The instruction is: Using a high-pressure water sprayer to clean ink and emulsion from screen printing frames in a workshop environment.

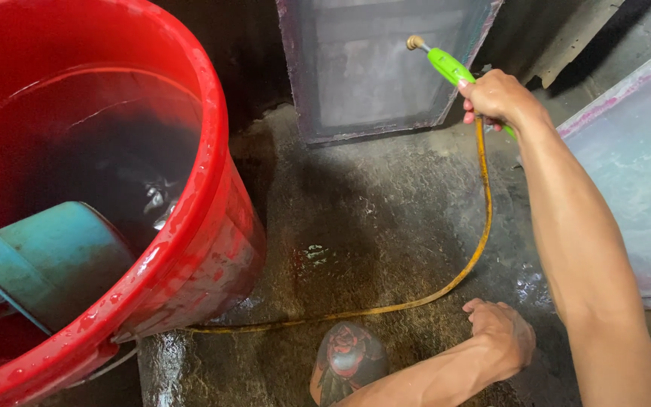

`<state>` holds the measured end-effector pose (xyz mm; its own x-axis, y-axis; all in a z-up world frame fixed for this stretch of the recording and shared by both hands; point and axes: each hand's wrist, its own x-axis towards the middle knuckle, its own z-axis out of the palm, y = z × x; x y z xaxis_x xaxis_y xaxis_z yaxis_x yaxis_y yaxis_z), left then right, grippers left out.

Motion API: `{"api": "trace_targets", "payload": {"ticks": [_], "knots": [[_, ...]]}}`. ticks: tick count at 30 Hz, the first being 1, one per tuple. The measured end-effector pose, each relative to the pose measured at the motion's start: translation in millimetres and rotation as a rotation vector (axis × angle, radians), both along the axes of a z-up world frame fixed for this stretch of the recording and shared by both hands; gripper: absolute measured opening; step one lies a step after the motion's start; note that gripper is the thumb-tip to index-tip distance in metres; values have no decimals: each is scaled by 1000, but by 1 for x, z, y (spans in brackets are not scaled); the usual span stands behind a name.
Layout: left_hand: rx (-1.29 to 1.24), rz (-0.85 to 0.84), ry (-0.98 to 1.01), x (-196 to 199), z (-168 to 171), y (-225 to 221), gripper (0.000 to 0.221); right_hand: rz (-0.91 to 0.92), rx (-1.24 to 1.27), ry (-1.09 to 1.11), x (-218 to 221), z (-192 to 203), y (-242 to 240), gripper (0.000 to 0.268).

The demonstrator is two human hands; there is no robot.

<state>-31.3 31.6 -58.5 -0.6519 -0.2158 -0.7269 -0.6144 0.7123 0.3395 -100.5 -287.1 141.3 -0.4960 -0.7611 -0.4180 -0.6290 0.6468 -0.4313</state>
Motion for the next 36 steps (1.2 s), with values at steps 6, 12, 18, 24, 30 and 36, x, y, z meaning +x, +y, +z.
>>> {"api": "trace_targets", "payload": {"ticks": [6, 12, 18, 24, 30, 36], "knots": [[-36, -100, 36, 11, 15, -4, 62, -51, -6, -3, -18, -3, 9, 48], [-35, -120, 37, 18, 26, -10, 63, -54, -9, 54, -15, 1, 12, 43], [-40, -146, 11, 26, 36, -14, 62, -61, 3, 96, -11, 7, 12, 42], [-39, -161, 11, 24, 29, -14, 61, -103, -35, 56, -19, 5, 17, 40], [-32, -114, -4, 22, 21, -11, 66, -31, -59, 87, -30, -9, 39, 40], [-36, -212, -6, 47, 69, -33, 68, 112, -41, 296, -47, -57, 89, 41]]}}
